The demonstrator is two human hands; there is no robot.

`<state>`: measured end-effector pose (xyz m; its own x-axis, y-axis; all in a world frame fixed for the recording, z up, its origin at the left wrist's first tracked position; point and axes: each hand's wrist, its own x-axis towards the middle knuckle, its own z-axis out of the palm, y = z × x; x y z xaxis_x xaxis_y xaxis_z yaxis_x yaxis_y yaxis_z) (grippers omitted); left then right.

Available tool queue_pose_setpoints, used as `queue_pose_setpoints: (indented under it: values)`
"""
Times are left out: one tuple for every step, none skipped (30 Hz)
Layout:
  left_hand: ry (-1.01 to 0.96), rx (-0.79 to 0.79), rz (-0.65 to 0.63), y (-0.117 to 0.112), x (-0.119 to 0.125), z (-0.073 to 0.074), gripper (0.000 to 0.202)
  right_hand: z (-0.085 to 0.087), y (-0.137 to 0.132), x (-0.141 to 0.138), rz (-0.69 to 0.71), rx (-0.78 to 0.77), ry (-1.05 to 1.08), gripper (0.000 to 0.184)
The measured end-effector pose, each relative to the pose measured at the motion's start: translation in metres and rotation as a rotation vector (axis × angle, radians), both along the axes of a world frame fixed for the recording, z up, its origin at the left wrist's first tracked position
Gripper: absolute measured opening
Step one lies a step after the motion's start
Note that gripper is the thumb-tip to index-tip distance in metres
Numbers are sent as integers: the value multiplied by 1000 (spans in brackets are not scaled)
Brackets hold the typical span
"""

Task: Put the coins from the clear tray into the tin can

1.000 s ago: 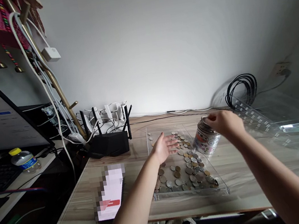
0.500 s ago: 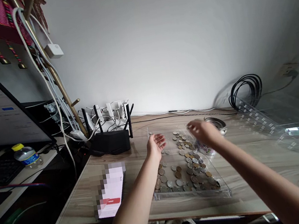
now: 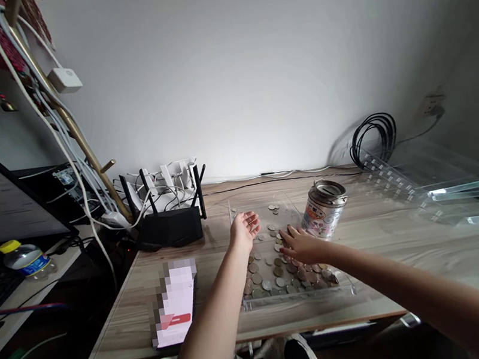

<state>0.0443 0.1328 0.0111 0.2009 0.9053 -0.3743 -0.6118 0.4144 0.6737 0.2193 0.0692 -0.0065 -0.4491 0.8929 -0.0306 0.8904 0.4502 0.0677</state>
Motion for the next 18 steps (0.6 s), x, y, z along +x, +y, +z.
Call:
queue_pose_setpoints:
  values:
    - [4,0,-3,0,0,0,23,0,-12,0,19,-31,-3,40]
    - [9,-2,-4,-1,1,0,23,1,-22,-1,58,-57,-24,42]
    - [16,-4,-5,-2,1,1,22,4,-31,-2,73,-87,-33,44]
    - [23,-7,-8,-2,1,1,21,9,-37,-3,62,-122,-24,48]
    - [32,-9,-12,-3,1,1,20,16,-41,-4,39,-169,-7,51]
    - [43,-10,-16,-3,1,1,20,24,-44,-4,22,-227,13,52]
    - [52,-8,-22,-4,1,0,19,32,-44,-3,17,-293,32,52]
    - [62,-3,-30,-4,1,0,19,39,-42,-2,11,-355,52,52]
    - [72,4,-39,-4,2,-1,19,45,-40,0,2,-403,71,53]
    - [83,9,-48,-4,2,-1,19,48,-37,2,-10,-427,91,57]
    - [94,13,-60,-4,2,-2,18,49,-35,5,-25,-427,112,63]
    - [102,18,-74,-3,3,-2,18,48,-34,6,-43,-407,137,71]
    - [109,23,-86,-4,3,-2,18,45,-33,8,-62,-385,165,77]
    - [115,30,-97,-4,3,-3,18,41,-33,8,-78,-370,194,81]
    - [120,39,-106,-4,3,-3,18,36,-35,8,-95,-363,222,81]
    - [126,46,-114,-4,3,-3,18,32,-36,6,-111,-362,245,79]
    - [131,52,-120,-5,3,-3,18,28,-37,5,-123,-366,260,75]
    - [135,57,-125,-5,3,-3,18,26,-39,3,-130,-374,267,69]
